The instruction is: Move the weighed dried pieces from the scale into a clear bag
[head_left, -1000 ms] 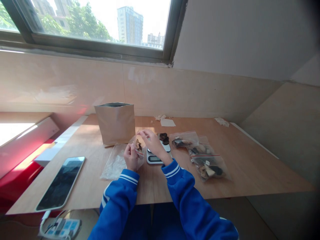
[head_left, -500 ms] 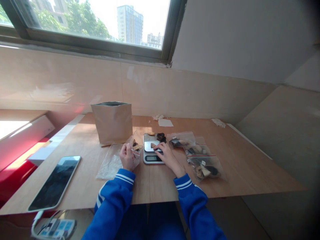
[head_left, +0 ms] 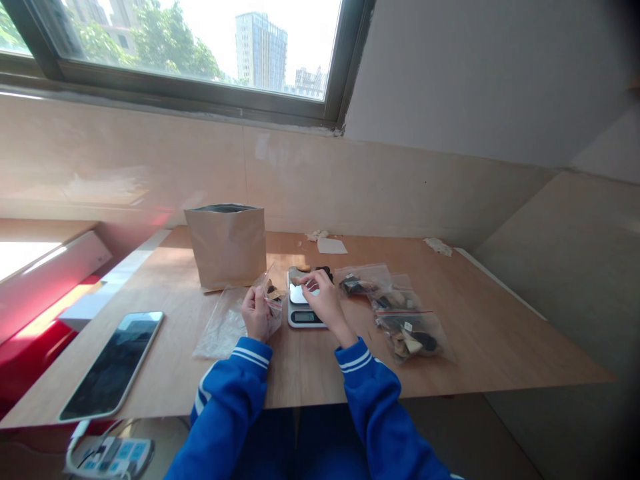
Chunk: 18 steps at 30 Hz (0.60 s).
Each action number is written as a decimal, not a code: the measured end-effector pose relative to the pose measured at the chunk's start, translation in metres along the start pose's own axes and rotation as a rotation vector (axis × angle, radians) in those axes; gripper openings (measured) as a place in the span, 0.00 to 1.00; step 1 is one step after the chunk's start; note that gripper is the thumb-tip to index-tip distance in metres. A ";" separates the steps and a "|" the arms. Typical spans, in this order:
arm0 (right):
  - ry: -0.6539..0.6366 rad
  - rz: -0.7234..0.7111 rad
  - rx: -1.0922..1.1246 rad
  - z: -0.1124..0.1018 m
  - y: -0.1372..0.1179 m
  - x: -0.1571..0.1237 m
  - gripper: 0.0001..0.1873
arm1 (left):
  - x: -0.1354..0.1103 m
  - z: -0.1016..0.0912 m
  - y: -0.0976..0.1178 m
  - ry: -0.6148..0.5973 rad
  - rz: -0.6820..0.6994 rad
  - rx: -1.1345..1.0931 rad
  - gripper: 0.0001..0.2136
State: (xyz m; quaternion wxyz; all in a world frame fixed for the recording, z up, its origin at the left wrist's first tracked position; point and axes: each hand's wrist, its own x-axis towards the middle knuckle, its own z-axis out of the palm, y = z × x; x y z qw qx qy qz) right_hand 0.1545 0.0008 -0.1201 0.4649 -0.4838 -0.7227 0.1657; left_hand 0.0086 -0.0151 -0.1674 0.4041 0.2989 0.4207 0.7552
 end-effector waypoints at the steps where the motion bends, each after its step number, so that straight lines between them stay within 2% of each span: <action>1: -0.001 -0.017 0.019 0.001 -0.009 0.003 0.05 | 0.000 0.000 0.000 0.000 0.002 0.003 0.20; 4: -0.069 -0.100 0.027 0.003 -0.028 0.012 0.06 | 0.000 0.000 0.001 -0.006 0.016 0.009 0.21; 6: -0.106 -0.144 -0.018 0.006 -0.026 0.017 0.08 | 0.001 -0.001 0.000 -0.010 0.029 0.008 0.21; 13: -0.176 -0.104 -0.505 0.036 0.033 0.036 0.14 | 0.003 -0.002 -0.003 -0.004 0.029 -0.003 0.21; 18: -0.207 -0.035 -0.649 0.047 0.049 0.045 0.10 | 0.003 -0.002 -0.002 0.013 0.024 0.005 0.21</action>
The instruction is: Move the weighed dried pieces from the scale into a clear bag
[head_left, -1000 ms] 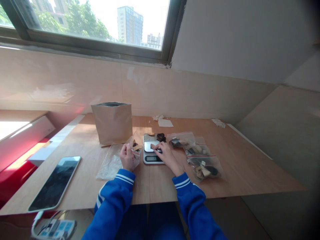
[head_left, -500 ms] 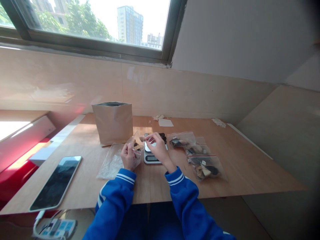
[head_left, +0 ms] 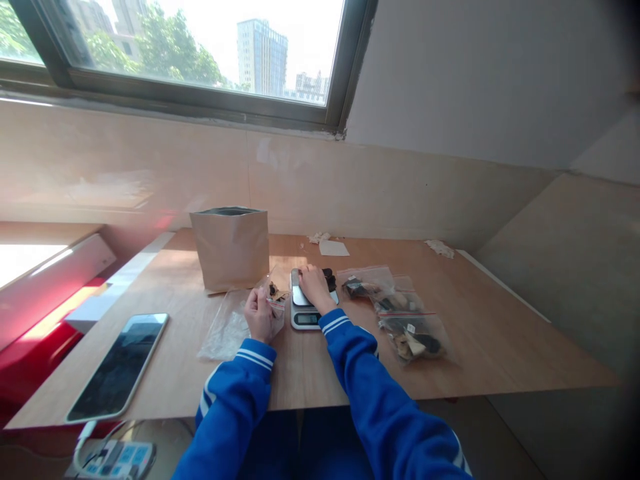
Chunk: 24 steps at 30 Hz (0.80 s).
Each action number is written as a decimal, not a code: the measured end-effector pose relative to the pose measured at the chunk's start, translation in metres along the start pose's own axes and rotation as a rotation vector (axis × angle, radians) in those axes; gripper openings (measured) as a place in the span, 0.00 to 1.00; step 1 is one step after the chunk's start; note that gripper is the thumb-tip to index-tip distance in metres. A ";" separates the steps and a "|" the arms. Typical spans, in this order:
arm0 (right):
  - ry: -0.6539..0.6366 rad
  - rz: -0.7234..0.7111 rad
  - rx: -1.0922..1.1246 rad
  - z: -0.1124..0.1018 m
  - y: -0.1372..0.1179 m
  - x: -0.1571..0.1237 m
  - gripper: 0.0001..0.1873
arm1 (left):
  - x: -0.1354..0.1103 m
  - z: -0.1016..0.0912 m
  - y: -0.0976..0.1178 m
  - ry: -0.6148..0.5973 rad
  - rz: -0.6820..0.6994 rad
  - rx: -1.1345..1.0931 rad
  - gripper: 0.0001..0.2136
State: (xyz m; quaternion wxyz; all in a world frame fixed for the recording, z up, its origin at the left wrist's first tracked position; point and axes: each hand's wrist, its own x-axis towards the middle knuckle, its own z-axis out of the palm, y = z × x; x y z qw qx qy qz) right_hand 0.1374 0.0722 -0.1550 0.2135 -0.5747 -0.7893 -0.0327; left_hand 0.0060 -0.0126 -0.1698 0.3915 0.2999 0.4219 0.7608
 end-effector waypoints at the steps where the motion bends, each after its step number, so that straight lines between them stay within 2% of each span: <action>1: -0.003 0.002 -0.003 0.001 0.001 0.000 0.10 | 0.000 0.000 0.000 0.000 -0.002 -0.003 0.21; 5: 0.040 -0.012 0.111 -0.004 -0.001 -0.006 0.10 | 0.000 0.002 0.002 -0.010 -0.008 -0.005 0.21; 10: 0.222 0.026 0.493 -0.029 -0.022 -0.003 0.11 | -0.001 0.004 0.002 -0.031 -0.021 -0.020 0.22; 13: 0.200 -0.015 0.704 -0.044 -0.038 0.003 0.12 | 0.000 0.004 0.001 -0.041 -0.023 -0.010 0.21; 15: 0.165 -0.046 0.749 -0.047 -0.041 0.004 0.13 | 0.001 0.003 0.000 -0.042 -0.017 0.001 0.22; 17: 0.183 -0.028 0.660 -0.044 -0.034 0.001 0.14 | 0.001 0.002 -0.001 -0.040 -0.011 0.002 0.22; 20: 0.217 0.111 0.364 -0.028 -0.007 -0.009 0.14 | 0.001 0.001 -0.001 -0.046 -0.008 0.001 0.22; 24: 0.128 0.256 0.100 -0.008 0.031 -0.026 0.19 | 0.001 0.001 -0.001 -0.053 -0.015 0.012 0.22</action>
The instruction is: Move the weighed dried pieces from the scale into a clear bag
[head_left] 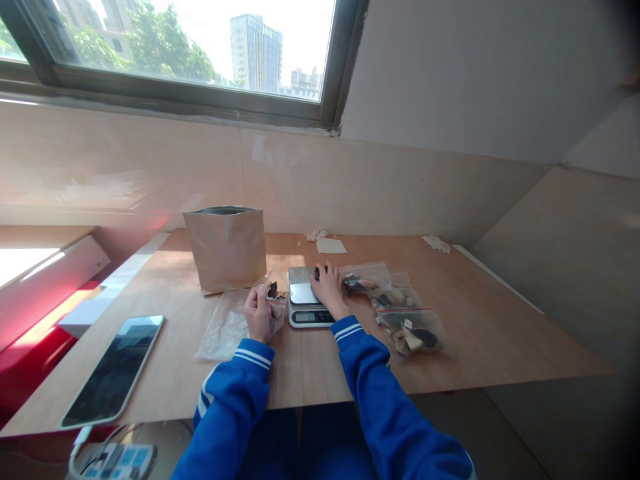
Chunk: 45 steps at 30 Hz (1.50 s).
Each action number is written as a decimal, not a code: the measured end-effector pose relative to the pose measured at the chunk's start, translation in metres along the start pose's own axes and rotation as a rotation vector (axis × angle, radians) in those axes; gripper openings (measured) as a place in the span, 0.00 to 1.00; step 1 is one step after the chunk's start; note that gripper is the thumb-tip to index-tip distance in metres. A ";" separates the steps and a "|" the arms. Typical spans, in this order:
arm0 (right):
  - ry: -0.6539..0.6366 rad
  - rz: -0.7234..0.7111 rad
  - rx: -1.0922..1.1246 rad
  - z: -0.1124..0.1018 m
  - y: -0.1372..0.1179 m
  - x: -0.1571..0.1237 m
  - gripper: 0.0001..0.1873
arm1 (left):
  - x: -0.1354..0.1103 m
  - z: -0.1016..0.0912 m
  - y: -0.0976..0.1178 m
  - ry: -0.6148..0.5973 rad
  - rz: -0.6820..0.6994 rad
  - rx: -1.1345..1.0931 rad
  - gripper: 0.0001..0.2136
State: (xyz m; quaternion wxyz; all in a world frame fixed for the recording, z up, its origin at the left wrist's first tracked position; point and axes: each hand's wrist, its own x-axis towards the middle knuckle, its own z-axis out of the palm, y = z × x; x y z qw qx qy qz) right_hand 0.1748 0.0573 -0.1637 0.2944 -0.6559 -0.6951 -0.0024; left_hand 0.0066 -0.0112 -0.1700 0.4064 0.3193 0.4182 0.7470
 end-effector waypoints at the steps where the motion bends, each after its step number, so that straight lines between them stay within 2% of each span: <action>1: -0.018 0.014 -0.027 0.002 0.007 -0.001 0.19 | 0.000 0.000 0.000 0.002 0.001 0.005 0.22; 4: -0.043 0.020 -0.055 0.004 0.018 -0.002 0.16 | 0.000 -0.001 -0.001 -0.001 0.008 0.015 0.22; 8: -0.011 -0.015 -0.015 0.002 0.021 0.000 0.13 | 0.001 -0.003 -0.003 -0.007 0.010 0.009 0.21; 13: 0.030 -0.080 0.170 0.000 0.026 0.003 0.11 | 0.001 -0.002 -0.004 -0.001 0.018 0.014 0.21; 18: 0.054 -0.038 0.318 -0.002 0.028 0.003 0.12 | 0.001 -0.002 -0.002 -0.006 0.014 -0.001 0.21; 22: 0.072 -0.012 0.420 -0.010 0.015 0.002 0.12 | 0.001 -0.001 -0.002 -0.001 0.010 0.002 0.21; 26: 0.069 -0.024 0.555 -0.028 -0.021 0.002 0.11 | 0.000 0.000 -0.001 -0.005 0.005 0.009 0.21; 31: -0.081 -0.215 0.694 -0.048 -0.076 0.000 0.09 | -0.001 0.001 0.002 0.002 0.000 -0.017 0.21; 34: -0.227 -0.285 0.689 -0.052 -0.093 -0.003 0.09 | -0.002 0.003 0.004 0.000 -0.005 -0.040 0.21; 39: -0.444 -0.312 0.663 -0.059 -0.093 -0.006 0.13 | -0.002 0.003 0.004 0.018 -0.030 -0.067 0.22; 45: -0.534 -0.287 0.550 -0.078 -0.081 0.000 0.10 | -0.003 0.003 0.006 0.014 -0.022 -0.059 0.23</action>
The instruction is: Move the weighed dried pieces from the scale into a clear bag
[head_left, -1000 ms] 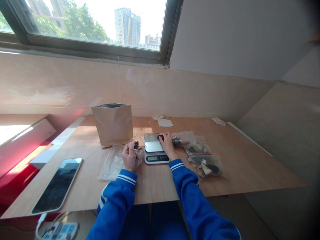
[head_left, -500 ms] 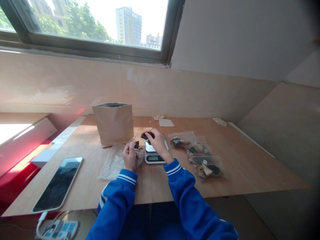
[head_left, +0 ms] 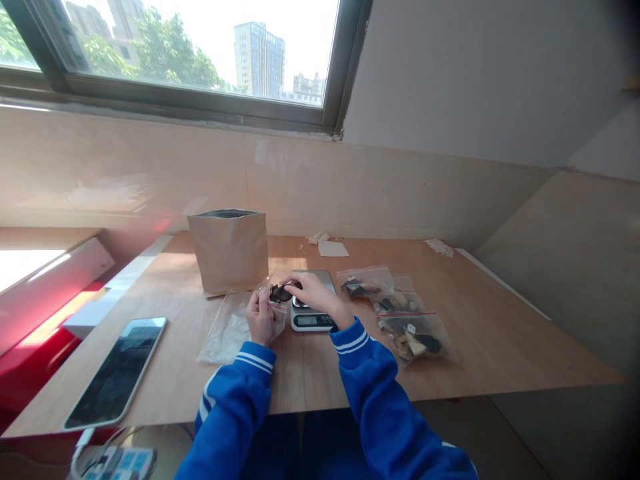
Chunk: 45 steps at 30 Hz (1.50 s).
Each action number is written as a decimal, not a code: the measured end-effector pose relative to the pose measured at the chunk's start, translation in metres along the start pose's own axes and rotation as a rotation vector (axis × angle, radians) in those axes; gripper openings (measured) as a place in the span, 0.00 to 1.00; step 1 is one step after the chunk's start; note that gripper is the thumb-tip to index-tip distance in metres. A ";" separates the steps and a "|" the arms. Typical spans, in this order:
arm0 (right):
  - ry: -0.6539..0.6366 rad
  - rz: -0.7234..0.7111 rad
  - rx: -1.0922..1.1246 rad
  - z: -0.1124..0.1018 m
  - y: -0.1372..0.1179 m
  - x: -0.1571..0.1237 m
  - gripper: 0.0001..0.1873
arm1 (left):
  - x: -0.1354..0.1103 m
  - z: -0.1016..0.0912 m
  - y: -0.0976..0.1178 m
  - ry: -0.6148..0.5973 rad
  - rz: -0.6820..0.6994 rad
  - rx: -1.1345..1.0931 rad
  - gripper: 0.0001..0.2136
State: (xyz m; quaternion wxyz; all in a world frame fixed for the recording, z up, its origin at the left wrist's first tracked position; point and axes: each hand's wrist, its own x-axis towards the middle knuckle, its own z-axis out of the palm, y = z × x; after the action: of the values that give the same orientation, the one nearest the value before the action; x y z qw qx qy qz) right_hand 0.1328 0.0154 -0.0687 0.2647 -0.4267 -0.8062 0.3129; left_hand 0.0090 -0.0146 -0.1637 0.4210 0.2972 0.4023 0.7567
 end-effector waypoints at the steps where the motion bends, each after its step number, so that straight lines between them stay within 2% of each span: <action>1: -0.028 0.008 0.008 -0.003 0.000 -0.001 0.10 | -0.001 0.000 0.001 -0.001 -0.003 0.003 0.24; 4: -0.072 0.025 0.072 -0.006 0.001 -0.001 0.10 | -0.002 0.001 0.004 -0.009 -0.009 0.000 0.23; 9: 0.042 0.059 0.330 0.003 0.010 0.010 0.09 | -0.002 0.001 0.003 -0.024 -0.007 0.010 0.22; 13: 0.078 0.193 0.619 0.018 0.018 0.024 0.12 | -0.003 0.002 0.004 -0.007 -0.023 0.021 0.22; 16: 0.184 0.227 0.720 0.029 0.023 0.032 0.10 | -0.003 0.004 0.005 0.003 -0.028 0.019 0.22; 20: 0.273 0.194 0.753 0.038 0.026 0.038 0.09 | -0.003 0.003 0.007 -0.001 -0.035 0.040 0.23; 28: 0.265 0.057 0.809 0.035 0.029 0.034 0.14 | -0.003 0.002 0.006 0.004 -0.015 0.076 0.23; 32: 0.322 0.083 0.890 0.036 0.029 0.035 0.15 | -0.002 0.000 0.004 -0.003 -0.016 0.065 0.22; 36: 0.292 0.119 0.980 0.036 0.028 0.034 0.15 | 0.000 -0.002 0.001 -0.014 0.001 0.083 0.22; 40: 0.299 0.088 0.939 0.032 0.028 0.029 0.16 | 0.000 -0.002 0.001 -0.005 0.013 0.098 0.23; 45: 0.401 0.075 0.778 0.030 0.038 0.019 0.14 | 0.000 -0.003 0.000 0.012 0.044 0.111 0.23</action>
State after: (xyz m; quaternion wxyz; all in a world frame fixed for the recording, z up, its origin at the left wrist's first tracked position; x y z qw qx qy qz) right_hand 0.1226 0.0403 -0.1137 0.5453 -0.3767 -0.5451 0.5135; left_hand 0.0067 -0.0156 -0.1646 0.3849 0.3242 0.4394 0.7441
